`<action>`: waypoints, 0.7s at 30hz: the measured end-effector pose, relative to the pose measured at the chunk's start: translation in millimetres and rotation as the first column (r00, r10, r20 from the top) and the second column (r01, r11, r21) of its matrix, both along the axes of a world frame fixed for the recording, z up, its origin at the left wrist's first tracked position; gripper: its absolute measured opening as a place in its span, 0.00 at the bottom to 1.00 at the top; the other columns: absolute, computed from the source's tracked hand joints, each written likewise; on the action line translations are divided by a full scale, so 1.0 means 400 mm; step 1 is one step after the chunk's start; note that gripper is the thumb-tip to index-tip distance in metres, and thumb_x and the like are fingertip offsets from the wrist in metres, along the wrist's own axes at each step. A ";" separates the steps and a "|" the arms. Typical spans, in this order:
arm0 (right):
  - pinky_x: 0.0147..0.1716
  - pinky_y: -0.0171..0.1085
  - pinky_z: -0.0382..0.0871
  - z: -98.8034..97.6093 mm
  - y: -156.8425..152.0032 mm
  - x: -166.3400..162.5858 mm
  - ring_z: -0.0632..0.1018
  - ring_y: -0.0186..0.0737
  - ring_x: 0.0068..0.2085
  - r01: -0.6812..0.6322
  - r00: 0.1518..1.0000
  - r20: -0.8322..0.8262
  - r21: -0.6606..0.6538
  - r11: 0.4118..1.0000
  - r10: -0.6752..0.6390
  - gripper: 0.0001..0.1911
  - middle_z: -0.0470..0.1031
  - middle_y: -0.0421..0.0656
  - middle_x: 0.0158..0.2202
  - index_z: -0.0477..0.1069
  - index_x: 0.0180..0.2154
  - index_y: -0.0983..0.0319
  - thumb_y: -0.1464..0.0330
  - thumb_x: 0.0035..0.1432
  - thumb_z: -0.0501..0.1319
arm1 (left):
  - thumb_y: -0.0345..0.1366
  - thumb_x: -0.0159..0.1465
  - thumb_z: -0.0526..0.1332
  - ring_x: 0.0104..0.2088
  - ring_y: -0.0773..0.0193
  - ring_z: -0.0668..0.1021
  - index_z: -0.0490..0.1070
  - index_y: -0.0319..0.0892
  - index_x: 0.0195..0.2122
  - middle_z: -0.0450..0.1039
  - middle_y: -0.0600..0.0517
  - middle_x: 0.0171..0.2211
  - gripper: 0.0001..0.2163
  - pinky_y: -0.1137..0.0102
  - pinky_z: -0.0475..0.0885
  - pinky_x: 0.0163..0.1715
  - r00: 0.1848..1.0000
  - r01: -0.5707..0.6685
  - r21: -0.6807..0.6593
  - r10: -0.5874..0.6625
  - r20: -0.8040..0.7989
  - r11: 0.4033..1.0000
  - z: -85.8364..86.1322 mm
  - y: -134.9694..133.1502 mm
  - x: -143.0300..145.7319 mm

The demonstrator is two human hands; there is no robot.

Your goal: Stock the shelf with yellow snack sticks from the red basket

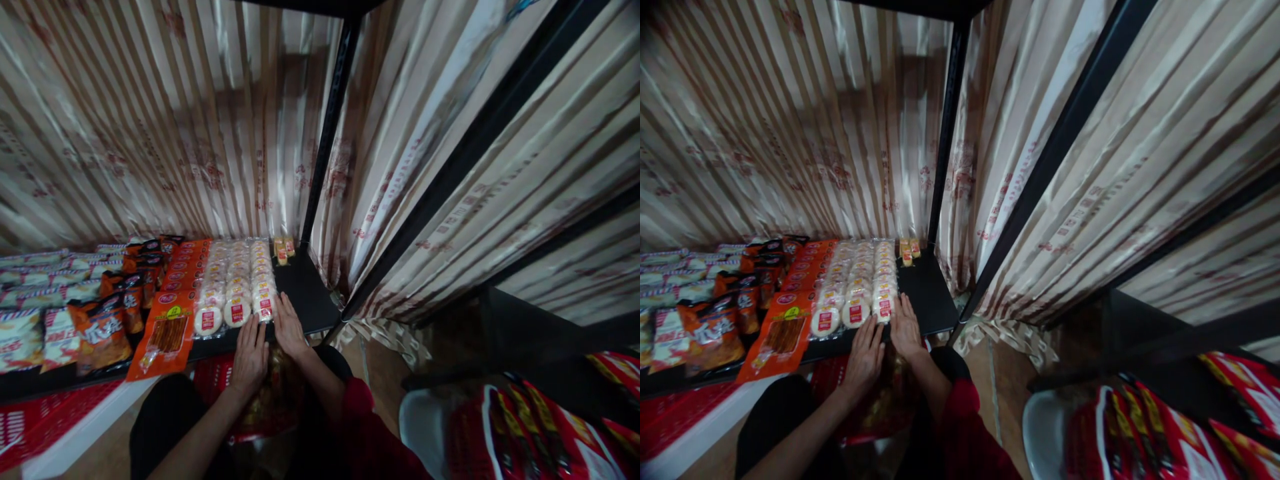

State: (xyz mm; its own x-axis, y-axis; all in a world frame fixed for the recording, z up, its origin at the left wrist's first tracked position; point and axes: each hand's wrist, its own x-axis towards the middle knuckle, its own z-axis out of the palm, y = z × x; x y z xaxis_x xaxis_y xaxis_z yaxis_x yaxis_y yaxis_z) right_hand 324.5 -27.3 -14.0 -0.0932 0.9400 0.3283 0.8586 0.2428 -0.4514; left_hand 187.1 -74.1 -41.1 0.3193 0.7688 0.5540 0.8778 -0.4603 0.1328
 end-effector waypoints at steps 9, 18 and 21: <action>0.59 0.43 0.56 0.018 0.009 -0.008 0.55 0.41 0.63 -0.059 0.996 -0.061 -0.015 0.998 0.058 0.26 0.55 0.50 0.62 0.56 0.60 0.69 0.67 0.63 0.42 | 0.32 0.63 0.48 0.63 0.50 0.54 0.59 0.32 0.56 0.54 0.35 0.60 0.20 0.52 0.60 0.56 0.996 0.003 -0.058 0.002 0.085 0.998 -0.001 -0.009 0.008; 0.47 0.37 0.68 -0.003 -0.174 0.001 0.74 0.38 0.44 -0.044 0.902 -0.423 0.101 0.994 0.083 0.20 0.76 0.47 0.40 0.71 0.45 0.63 0.67 0.62 0.43 | 0.29 0.63 0.49 0.49 0.59 0.71 0.69 0.40 0.46 0.71 0.45 0.46 0.14 0.62 0.69 0.49 0.971 0.238 -0.280 -0.220 0.095 0.930 -0.050 -0.139 -0.030; 0.46 0.39 0.68 -0.027 -0.231 0.052 0.75 0.39 0.43 0.089 0.900 -0.432 0.076 0.993 -0.047 0.20 0.76 0.47 0.40 0.72 0.43 0.61 0.66 0.62 0.44 | 0.26 0.61 0.48 0.49 0.61 0.72 0.71 0.42 0.44 0.69 0.44 0.49 0.16 0.65 0.72 0.47 0.985 0.173 -0.373 -0.153 0.083 0.912 -0.100 -0.182 -0.051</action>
